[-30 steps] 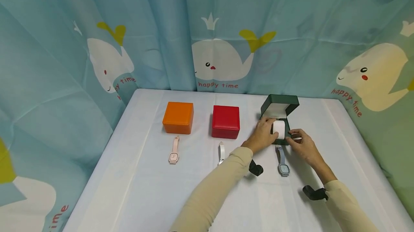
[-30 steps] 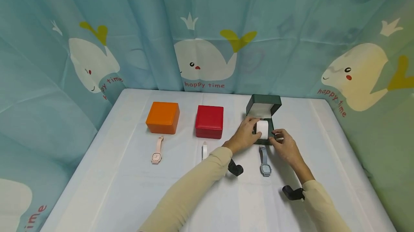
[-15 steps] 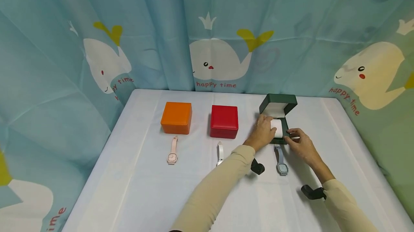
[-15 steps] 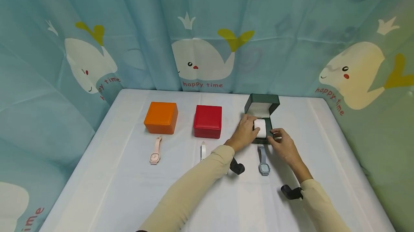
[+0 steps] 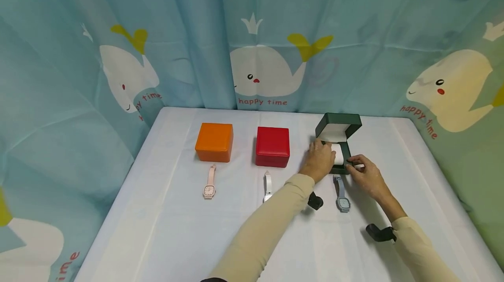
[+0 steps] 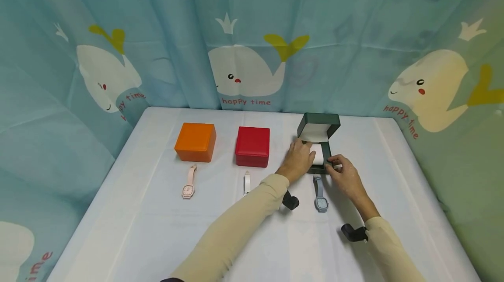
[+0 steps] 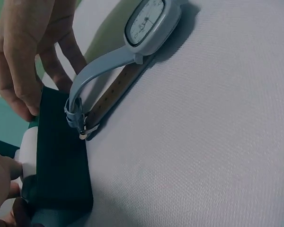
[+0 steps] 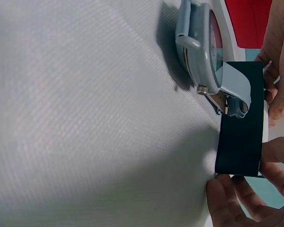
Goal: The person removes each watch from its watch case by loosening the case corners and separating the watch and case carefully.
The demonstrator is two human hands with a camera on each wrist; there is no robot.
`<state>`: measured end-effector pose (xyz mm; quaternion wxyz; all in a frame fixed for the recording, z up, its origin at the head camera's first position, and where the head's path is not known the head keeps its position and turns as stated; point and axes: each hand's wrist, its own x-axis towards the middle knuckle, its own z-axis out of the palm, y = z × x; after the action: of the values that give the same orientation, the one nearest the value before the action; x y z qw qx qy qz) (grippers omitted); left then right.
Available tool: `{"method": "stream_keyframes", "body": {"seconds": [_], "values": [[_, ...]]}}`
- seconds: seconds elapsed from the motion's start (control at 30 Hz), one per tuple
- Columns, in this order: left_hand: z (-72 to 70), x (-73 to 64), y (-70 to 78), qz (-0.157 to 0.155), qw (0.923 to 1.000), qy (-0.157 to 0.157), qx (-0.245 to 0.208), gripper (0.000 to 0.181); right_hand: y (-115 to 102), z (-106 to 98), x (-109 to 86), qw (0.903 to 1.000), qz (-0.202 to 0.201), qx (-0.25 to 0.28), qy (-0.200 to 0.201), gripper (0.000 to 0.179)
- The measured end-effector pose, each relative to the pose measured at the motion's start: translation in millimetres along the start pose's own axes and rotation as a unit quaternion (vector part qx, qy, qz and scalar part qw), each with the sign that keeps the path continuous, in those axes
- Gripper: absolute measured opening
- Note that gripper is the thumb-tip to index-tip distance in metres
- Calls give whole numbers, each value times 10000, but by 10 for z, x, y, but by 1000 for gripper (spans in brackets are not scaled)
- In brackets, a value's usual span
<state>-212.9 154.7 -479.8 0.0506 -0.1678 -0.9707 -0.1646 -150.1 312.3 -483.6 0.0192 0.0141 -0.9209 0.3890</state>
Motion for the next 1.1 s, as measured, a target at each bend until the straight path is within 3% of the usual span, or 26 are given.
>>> {"method": "stream_keyframes", "body": {"seconds": [0.2, 0.33, 0.47, 0.63, 0.73, 0.97, 1.03, 1.1], "values": [[1, -42, -24, 64, 9998, -157, -43, 34, 21, 8, 1, 9997, -80, -212, 13, 31], [-36, -93, -55, 145, 9991, -204, -354, 37, -13, 24, -5, 9978, -14, -500, 428, 31], [-129, -121, -98, 187, 9949, 26, -991, 31, -123, 18, 57, 9908, -170, -329, 1298, 27], [-267, -142, -135, 139, 9846, 193, -1732, 25, -279, -37, 202, 9744, -649, 43, 2151, 20], [-353, -168, -156, 188, 9779, 339, -2052, 22, -350, -64, 275, 9670, -879, 157, 2387, 17], [-469, -257, -256, 699, 9572, 1178, -2548, 11, -532, -70, 417, 9489, -1511, 334, 2752, 15], [-486, -288, -275, 764, 9564, 1166, -2566, 12, -593, -74, 468, 9456, -1642, 329, 2789, 14], [-505, -333, -289, 809, 9619, 1017, -2404, 13, -635, -82, 524, 9470, -1670, 212, 2738, 13]]}}
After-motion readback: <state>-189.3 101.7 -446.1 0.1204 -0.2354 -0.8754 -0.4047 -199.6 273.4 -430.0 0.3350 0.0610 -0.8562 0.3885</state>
